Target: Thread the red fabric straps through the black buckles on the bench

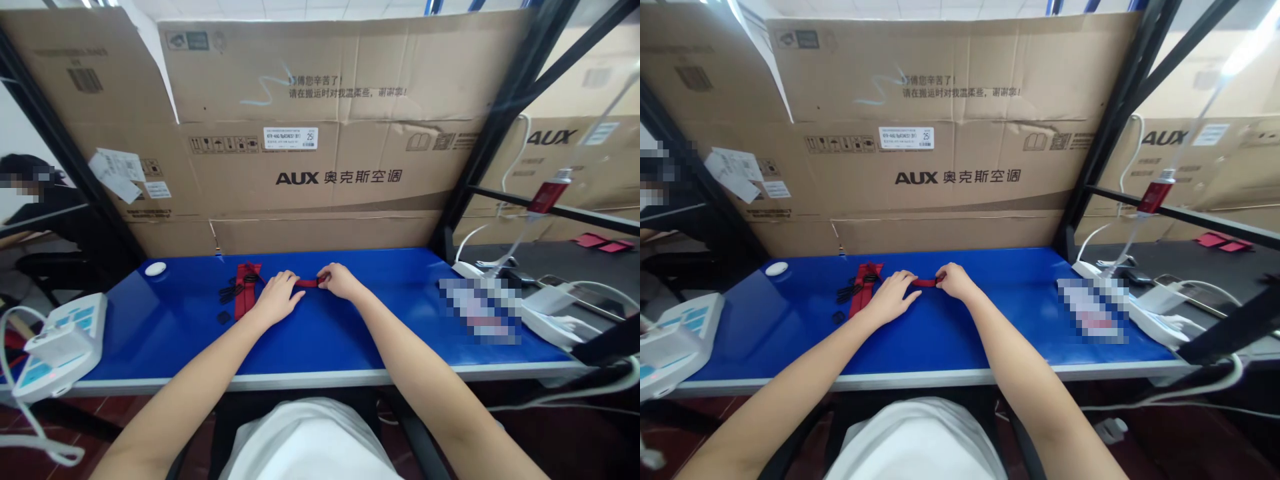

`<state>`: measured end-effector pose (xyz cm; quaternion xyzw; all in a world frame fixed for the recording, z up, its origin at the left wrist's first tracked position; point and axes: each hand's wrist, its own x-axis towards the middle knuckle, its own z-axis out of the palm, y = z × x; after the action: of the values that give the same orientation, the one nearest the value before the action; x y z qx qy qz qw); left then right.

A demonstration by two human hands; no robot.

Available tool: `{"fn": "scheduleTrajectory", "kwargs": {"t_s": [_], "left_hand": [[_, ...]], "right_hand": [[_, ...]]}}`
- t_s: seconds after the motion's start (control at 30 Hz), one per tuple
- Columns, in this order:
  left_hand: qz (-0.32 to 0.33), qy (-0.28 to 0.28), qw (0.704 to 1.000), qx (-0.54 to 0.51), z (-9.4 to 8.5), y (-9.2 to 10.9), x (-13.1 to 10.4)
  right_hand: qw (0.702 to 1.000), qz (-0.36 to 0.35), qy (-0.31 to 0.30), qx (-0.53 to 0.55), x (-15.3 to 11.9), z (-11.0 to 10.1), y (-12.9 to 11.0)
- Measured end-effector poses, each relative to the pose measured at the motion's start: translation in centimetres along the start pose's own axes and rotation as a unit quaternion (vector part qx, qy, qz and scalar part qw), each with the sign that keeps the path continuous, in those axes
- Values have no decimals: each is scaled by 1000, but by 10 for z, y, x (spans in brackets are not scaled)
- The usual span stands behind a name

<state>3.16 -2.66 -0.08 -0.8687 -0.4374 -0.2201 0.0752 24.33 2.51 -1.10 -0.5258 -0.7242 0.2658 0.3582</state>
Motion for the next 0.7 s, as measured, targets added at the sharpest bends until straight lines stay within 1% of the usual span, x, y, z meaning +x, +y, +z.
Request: {"fn": "scheduleTrajectory", "kwargs": {"t_s": [0.1, 0.2, 0.27, 0.37, 0.43, 0.5, 0.57, 0.63, 0.7], "left_hand": [[-1, -18, 1000, 5, 3, 0, 0], [2, -26, 1000, 7, 4, 0, 1], [33, -42, 998, -15, 2, 1, 2], [95, -72, 990, -72, -3, 5, 4], [111, -69, 986, -102, -7, 7, 3], [108, -42, 985, -126, -10, 8, 2], [97, -2, 984, -146, -14, 8, 2], [89, 29, 984, -154, -16, 7, 2], [90, 40, 984, -147, -18, 5, 3]], "right_hand": [[994, -10, -44, 97, -3, 8, -8], [975, -25, -120, 187, -7, 11, -13], [960, -32, -163, 227, -11, 11, -15], [942, -39, -201, 266, -14, 8, -17], [932, -44, -225, 281, -16, 4, -17], [926, -48, -230, 296, -17, -2, -18], [925, -52, -205, 316, -17, -9, -19], [934, -64, -165, 310, -17, -15, -21], [953, -101, -146, 245, -17, -19, -24]]}}
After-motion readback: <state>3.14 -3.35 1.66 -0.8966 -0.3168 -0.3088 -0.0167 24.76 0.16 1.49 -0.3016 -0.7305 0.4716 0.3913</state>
